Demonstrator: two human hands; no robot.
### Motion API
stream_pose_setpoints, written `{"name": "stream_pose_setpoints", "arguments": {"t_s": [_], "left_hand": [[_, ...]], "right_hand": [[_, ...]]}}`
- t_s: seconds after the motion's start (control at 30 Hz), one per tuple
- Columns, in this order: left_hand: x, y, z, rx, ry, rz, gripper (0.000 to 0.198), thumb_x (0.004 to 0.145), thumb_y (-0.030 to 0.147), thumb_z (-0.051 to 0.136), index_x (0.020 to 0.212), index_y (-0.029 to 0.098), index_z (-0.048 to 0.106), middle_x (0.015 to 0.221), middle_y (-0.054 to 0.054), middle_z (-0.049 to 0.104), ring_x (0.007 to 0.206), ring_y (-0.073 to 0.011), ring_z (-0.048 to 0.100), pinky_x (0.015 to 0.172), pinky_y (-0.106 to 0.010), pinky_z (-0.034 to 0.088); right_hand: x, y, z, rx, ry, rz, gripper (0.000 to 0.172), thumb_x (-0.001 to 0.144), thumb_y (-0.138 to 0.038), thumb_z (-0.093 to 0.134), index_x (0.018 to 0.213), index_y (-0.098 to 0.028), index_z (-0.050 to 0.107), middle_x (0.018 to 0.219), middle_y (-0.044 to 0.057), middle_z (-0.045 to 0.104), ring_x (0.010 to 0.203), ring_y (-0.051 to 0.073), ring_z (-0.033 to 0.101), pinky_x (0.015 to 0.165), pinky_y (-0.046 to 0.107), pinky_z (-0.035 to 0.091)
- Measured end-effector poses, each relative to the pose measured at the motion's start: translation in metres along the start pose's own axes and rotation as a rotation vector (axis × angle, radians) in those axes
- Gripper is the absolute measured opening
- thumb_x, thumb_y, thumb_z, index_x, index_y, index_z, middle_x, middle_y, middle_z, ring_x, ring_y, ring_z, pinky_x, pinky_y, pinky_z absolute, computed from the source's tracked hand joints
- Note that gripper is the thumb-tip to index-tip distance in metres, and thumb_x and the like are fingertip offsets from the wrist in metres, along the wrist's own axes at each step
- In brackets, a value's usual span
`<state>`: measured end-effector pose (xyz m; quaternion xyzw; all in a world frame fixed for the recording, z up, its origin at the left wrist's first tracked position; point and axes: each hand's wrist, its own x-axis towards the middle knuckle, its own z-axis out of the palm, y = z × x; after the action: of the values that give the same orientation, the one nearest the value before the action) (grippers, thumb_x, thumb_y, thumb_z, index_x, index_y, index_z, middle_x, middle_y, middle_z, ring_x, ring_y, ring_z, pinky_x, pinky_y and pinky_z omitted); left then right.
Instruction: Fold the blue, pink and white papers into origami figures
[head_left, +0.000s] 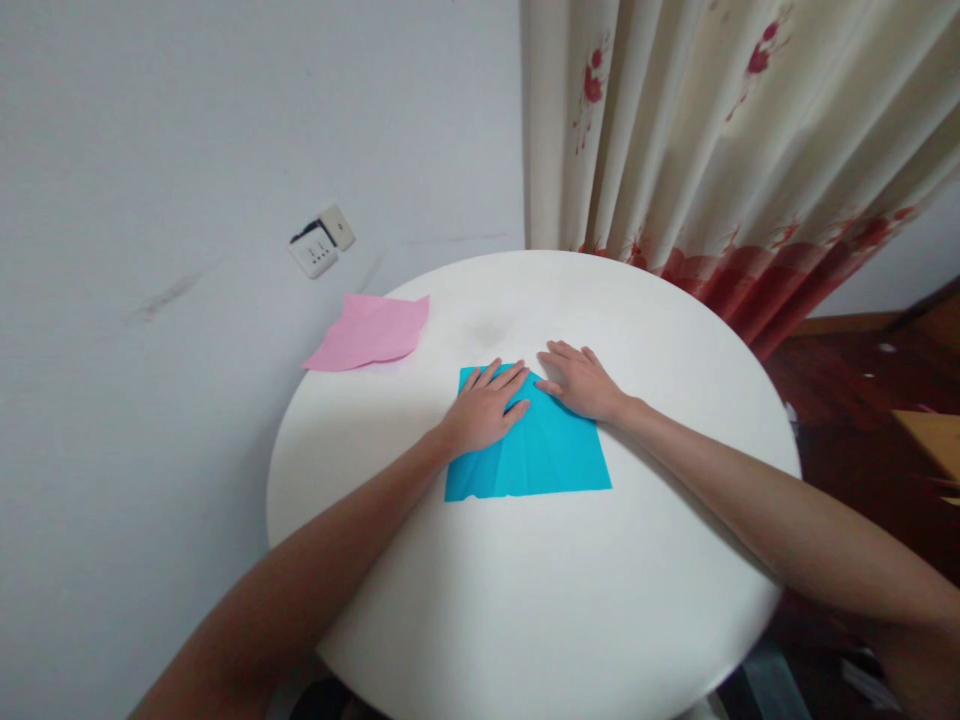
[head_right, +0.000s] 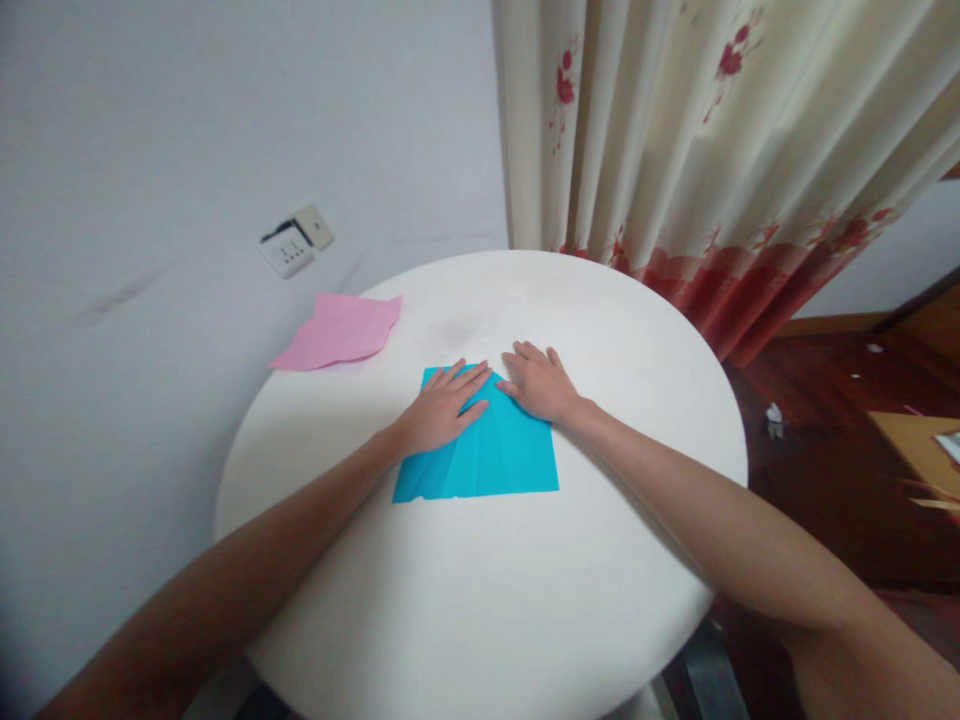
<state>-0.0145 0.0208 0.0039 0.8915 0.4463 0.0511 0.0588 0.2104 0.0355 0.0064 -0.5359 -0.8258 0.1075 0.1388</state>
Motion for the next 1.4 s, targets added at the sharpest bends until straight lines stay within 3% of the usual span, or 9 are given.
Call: {"name": "stream_pose_setpoints", "arguments": {"t_s": [0.37, 0.73, 1.4], "left_hand": [[0.0001, 0.0014, -0.0013, 0.004, 0.01, -0.009, 0.062, 0.103, 0.052, 0.032, 0.159, 0.025, 0.027, 0.165, -0.004, 0.026, 0.154, -0.0343, 0.016, 0.122, -0.059, 0.02], [0.0008, 0.0023, -0.0006, -0.005, 0.035, -0.045, 0.067, 0.103, 0.052, 0.034, 0.158, 0.014, 0.028, 0.165, -0.012, 0.026, 0.153, -0.0298, 0.02, 0.123, -0.053, 0.019], [-0.0005, 0.0008, -0.0031, -0.041, 0.055, 0.006, 0.06, 0.102, 0.052, 0.037, 0.155, 0.022, 0.035, 0.161, -0.007, 0.036, 0.152, -0.0332, 0.022, 0.122, -0.055, 0.023]], "right_hand": [[0.0011, 0.001, -0.0002, -0.001, 0.017, -0.014, 0.048, 0.1, -0.038, 0.049, 0.144, -0.017, 0.051, 0.159, 0.017, 0.039, 0.15, 0.032, 0.031, 0.118, 0.062, 0.025], [0.0008, 0.0018, -0.0011, 0.006, 0.023, -0.024, 0.046, 0.1, -0.037, 0.05, 0.141, -0.018, 0.053, 0.158, 0.017, 0.04, 0.149, 0.032, 0.032, 0.118, 0.062, 0.025], [0.0015, 0.0031, 0.0, -0.001, 0.02, -0.03, 0.044, 0.1, -0.038, 0.05, 0.14, -0.018, 0.055, 0.158, 0.017, 0.04, 0.149, 0.031, 0.032, 0.118, 0.061, 0.025]]}}
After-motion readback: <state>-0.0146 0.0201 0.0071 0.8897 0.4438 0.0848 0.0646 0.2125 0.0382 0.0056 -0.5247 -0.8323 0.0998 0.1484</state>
